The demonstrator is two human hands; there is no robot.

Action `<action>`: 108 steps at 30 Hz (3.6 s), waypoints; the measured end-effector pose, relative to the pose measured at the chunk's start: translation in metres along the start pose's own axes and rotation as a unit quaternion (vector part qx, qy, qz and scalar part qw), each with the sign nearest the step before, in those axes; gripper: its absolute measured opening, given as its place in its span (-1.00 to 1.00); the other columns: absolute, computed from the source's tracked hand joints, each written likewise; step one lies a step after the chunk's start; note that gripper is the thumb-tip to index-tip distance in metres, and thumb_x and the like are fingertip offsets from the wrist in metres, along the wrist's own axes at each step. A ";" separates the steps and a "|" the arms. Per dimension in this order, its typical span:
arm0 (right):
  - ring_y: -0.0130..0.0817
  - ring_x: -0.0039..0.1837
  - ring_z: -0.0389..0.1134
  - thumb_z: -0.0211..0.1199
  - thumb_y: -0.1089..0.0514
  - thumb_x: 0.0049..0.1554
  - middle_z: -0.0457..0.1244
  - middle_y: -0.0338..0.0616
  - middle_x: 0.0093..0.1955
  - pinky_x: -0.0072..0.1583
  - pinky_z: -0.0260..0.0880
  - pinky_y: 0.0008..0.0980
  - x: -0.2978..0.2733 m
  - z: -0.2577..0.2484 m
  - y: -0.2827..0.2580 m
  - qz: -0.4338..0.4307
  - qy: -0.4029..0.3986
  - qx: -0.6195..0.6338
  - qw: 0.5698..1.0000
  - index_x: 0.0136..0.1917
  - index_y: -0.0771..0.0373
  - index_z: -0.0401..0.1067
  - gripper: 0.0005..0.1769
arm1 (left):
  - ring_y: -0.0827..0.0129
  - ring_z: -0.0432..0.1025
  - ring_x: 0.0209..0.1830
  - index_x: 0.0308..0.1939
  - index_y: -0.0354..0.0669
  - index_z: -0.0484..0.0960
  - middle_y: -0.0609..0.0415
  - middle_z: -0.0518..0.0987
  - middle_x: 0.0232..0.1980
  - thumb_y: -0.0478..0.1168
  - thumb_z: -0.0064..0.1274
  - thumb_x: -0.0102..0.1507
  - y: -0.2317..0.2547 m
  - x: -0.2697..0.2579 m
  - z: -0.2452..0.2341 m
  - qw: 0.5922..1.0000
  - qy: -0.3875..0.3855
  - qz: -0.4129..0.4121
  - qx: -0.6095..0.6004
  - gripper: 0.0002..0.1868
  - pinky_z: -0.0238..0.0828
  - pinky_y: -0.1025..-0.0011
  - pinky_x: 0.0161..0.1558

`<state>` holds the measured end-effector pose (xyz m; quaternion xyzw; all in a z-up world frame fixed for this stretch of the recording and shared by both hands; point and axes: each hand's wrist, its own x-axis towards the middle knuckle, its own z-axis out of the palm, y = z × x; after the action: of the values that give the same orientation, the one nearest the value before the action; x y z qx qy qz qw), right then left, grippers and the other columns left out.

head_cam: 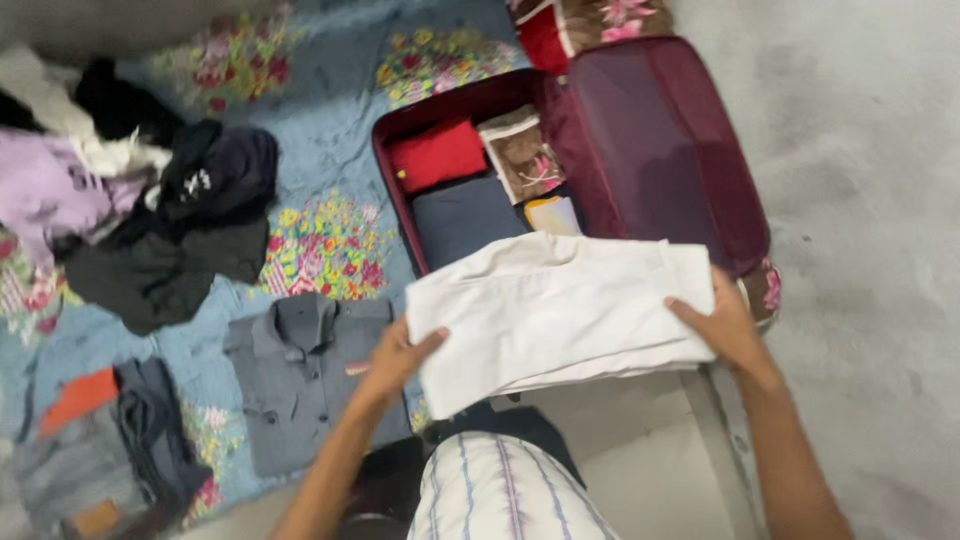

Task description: The person folds shirts and pants and places them into an open suitcase on a bed.

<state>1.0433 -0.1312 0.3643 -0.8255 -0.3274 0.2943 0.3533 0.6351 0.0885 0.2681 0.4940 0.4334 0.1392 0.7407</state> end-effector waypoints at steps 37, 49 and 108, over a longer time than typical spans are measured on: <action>0.18 0.22 0.36 0.34 0.16 -0.03 0.32 0.24 0.24 0.24 0.37 0.03 0.431 0.211 -0.026 -0.339 -0.430 -0.387 0.742 0.61 0.07 0.09 -0.03 | 0.04 0.52 0.12 0.04 -0.45 0.42 -0.14 0.51 0.12 -0.37 0.11 0.28 -0.242 0.161 0.316 0.757 0.225 -0.213 -0.575 -0.69 0.54 0.06 0.24; 0.14 0.27 0.35 0.25 0.24 -0.03 0.31 0.14 0.28 0.27 0.35 0.04 0.517 0.233 0.012 -0.249 -0.433 -0.413 0.762 0.62 -0.07 0.08 -0.03 | 0.11 0.48 0.11 -0.02 -0.35 0.42 -0.13 0.51 0.06 -0.30 0.14 0.30 -0.244 0.238 0.300 0.772 0.208 -0.190 -0.569 -0.72 0.48 0.12 0.28; 0.20 0.67 -0.21 0.17 0.01 0.17 -0.33 0.32 0.69 0.47 0.02 -0.05 0.148 0.204 0.218 -0.030 -0.163 -0.375 0.912 0.57 0.48 -0.12 -0.11 | 0.36 0.62 -0.16 0.09 -0.22 0.57 0.04 0.72 -0.07 -0.21 0.19 0.26 -0.209 0.217 0.216 0.881 0.263 -0.241 -0.311 -0.66 0.54 0.48 -0.27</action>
<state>1.0605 -0.0572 0.0402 -0.8279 -0.4909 0.2694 -0.0323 0.8842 -0.0053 0.0098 0.0636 0.6519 0.2092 0.7261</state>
